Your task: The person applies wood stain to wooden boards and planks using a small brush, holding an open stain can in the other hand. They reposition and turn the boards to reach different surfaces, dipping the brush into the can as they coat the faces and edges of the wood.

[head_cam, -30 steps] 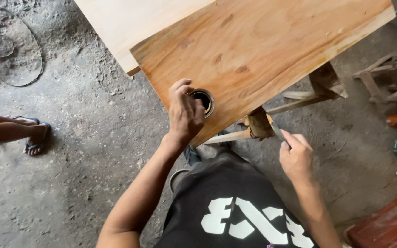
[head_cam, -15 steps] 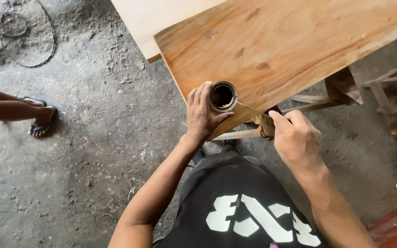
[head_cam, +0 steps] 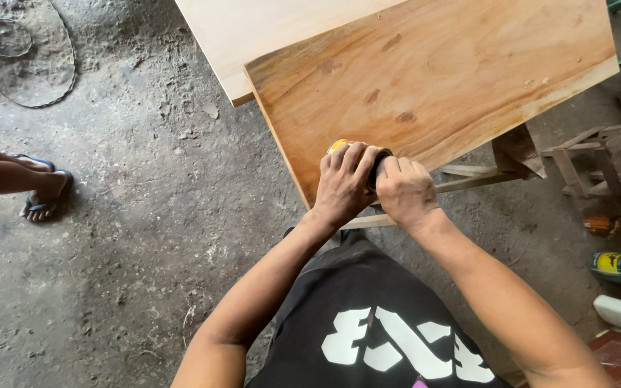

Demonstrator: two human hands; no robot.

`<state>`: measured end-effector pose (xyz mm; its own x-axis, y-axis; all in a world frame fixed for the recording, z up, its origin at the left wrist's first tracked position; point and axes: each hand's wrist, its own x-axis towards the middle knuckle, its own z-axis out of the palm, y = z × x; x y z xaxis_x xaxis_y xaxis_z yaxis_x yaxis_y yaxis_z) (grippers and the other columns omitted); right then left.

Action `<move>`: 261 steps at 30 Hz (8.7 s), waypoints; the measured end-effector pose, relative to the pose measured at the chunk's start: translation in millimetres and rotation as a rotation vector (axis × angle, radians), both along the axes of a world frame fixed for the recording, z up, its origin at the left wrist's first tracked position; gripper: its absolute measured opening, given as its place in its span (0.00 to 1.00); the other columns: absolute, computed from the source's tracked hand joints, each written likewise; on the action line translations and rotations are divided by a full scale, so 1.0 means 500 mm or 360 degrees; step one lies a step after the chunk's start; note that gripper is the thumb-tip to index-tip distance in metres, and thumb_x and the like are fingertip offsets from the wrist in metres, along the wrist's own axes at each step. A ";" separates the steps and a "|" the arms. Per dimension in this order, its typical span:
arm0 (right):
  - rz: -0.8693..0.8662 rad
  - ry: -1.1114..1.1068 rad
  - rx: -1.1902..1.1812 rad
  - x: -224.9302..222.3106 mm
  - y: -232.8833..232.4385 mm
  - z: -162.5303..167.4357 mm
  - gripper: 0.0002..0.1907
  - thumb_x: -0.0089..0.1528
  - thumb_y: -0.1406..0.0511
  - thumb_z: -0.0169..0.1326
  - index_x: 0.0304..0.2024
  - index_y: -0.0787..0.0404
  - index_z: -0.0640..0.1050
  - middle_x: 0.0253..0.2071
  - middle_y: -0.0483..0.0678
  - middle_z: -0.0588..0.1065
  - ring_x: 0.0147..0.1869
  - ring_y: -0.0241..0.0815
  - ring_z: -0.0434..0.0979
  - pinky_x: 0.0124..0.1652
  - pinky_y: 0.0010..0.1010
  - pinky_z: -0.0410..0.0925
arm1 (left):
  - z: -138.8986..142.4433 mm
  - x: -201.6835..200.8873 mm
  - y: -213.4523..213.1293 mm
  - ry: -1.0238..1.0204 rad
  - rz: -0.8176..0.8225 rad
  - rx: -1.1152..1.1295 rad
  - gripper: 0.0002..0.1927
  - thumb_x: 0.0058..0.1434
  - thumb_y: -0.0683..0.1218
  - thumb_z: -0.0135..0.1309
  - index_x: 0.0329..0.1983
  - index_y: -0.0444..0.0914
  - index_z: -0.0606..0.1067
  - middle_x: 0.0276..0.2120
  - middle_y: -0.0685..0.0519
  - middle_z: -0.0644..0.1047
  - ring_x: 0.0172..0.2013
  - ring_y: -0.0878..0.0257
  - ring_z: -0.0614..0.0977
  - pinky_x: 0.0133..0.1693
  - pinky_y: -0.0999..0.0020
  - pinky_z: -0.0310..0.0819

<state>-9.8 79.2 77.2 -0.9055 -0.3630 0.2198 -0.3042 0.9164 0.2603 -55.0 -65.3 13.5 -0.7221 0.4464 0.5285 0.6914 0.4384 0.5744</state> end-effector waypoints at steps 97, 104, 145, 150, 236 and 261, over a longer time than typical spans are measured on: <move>-0.0454 0.0167 -0.1033 0.077 0.065 0.043 0.10 0.57 0.71 0.63 0.41 0.57 0.85 0.37 0.47 0.79 0.39 0.46 0.79 0.42 0.36 0.71 | -0.039 -0.051 -0.064 -0.0168 0.0014 0.0136 0.45 0.48 0.51 0.72 0.67 0.38 0.63 0.57 0.44 0.68 0.59 0.44 0.70 0.59 0.50 0.66; -0.0134 0.0145 -0.0595 0.054 0.027 0.074 0.09 0.60 0.73 0.58 0.42 0.60 0.85 0.31 0.46 0.78 0.35 0.44 0.79 0.40 0.38 0.65 | -0.028 -0.036 -0.069 -0.0187 -0.0058 0.0082 0.45 0.46 0.47 0.70 0.67 0.40 0.65 0.58 0.45 0.69 0.60 0.45 0.70 0.60 0.51 0.67; -0.0384 -0.0327 -0.0734 -0.020 0.068 0.015 0.10 0.60 0.67 0.53 0.39 0.53 0.85 0.32 0.51 0.77 0.37 0.55 0.80 0.38 0.44 0.72 | -0.019 -0.071 -0.044 -0.0152 -0.0293 0.0035 0.44 0.44 0.49 0.70 0.65 0.41 0.66 0.55 0.46 0.71 0.57 0.47 0.71 0.55 0.53 0.67; -0.0660 -0.0365 -0.1149 0.035 0.088 0.048 0.08 0.62 0.66 0.57 0.41 0.59 0.83 0.39 0.51 0.81 0.43 0.53 0.82 0.43 0.40 0.72 | -0.024 -0.077 -0.064 -0.0303 -0.0206 0.0149 0.42 0.48 0.48 0.71 0.66 0.42 0.67 0.56 0.46 0.71 0.57 0.46 0.72 0.58 0.53 0.69; -0.0200 0.0102 -0.1312 -0.271 0.456 -0.268 0.15 0.63 0.75 0.58 0.51 0.62 0.84 0.39 0.53 0.73 0.45 0.54 0.73 0.44 0.41 0.69 | 0.013 -0.300 0.025 0.0265 0.0914 -0.0843 0.10 0.55 0.45 0.57 0.37 0.42 0.68 0.39 0.49 0.68 0.44 0.52 0.72 0.43 0.55 0.67; -0.0334 -0.0031 -0.1499 -0.320 0.498 -0.294 0.14 0.63 0.73 0.58 0.50 0.58 0.85 0.37 0.55 0.75 0.41 0.52 0.77 0.41 0.39 0.71 | 0.016 -0.304 0.027 0.0312 0.0892 -0.0796 0.10 0.56 0.46 0.57 0.35 0.41 0.68 0.39 0.48 0.69 0.44 0.51 0.73 0.42 0.55 0.66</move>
<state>-169.9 328.3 -69.8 -0.9384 0.1241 0.3226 -0.1071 0.7830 -0.6127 -206.8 -51.6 21.3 -0.8246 0.2613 0.5018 0.3583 0.9276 0.1058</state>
